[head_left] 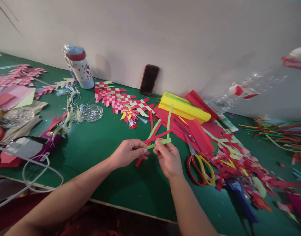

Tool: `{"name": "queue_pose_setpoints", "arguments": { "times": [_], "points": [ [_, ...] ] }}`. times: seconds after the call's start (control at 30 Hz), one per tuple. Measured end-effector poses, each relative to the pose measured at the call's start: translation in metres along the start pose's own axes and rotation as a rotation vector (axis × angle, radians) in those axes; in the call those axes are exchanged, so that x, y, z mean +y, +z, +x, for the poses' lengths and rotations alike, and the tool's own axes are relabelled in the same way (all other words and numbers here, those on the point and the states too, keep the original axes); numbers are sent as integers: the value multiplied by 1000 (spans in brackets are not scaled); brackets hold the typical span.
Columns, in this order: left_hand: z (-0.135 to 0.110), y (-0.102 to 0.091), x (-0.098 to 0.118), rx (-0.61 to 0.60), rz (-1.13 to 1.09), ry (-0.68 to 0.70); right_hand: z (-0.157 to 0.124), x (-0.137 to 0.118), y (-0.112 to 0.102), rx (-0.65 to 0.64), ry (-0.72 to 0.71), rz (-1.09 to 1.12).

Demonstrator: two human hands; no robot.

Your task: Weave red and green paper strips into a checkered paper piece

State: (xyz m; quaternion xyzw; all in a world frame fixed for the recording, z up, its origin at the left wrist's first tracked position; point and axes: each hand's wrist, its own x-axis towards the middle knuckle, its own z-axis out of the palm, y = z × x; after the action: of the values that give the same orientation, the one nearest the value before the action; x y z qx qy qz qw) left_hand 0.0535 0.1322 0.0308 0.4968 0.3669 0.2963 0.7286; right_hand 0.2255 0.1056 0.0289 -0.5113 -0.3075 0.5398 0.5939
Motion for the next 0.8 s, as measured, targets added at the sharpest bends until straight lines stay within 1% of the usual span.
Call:
{"name": "queue_pose_setpoints", "arguments": {
  "times": [0.5,0.8],
  "points": [
    [0,-1,1,-3,23,7,0,2,0,-44,-33,-24],
    [0,0,0,-14,76,21,-6,13,3,-154,20,-51]
  ]
}}
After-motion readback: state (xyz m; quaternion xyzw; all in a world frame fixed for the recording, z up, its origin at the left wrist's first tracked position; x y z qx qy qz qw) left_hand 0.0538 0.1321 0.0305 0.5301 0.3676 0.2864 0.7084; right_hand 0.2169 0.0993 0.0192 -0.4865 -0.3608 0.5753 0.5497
